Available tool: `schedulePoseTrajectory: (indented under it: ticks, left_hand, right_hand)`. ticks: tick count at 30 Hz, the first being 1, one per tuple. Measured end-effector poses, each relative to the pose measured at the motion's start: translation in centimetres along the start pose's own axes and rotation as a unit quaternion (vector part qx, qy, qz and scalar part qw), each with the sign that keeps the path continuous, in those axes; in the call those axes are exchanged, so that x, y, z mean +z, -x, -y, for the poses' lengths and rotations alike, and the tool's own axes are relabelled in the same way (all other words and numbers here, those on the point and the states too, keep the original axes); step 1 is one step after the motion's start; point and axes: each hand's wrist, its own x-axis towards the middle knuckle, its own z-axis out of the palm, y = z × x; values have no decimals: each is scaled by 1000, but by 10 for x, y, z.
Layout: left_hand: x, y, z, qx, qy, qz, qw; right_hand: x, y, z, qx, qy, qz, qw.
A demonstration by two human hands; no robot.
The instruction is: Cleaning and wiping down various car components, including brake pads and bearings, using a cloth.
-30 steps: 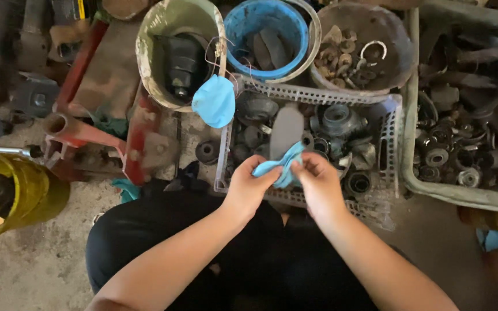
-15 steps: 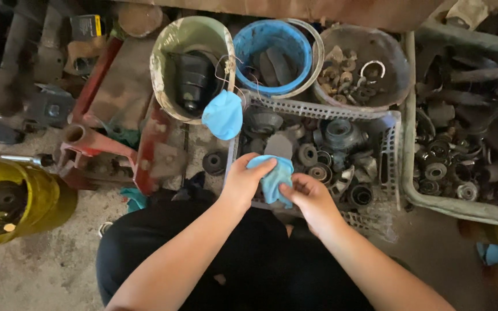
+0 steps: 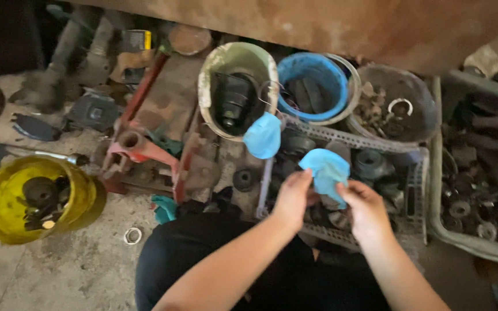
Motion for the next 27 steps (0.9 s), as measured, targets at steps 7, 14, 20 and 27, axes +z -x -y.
schedulePoseTrajectory:
  ticks: [7,14,20,27]
  left_hand:
    - [-14,-35,51,-37,-109,-43,992]
    - [-24,-50,65,25,-39,-32,998]
    - [-8,-29,31,-58,-121,-28,991]
    - [3,-5,-1,-81,-184,-32,979]
  right_hand:
    - [54,-78,69,-37,-45,29,998]
    - [115,-199,105,-32,100,-55,993]
    - [145,-234,127,-72,325,-84,939]
    - [174,-206,144,-159,629,-122,751]
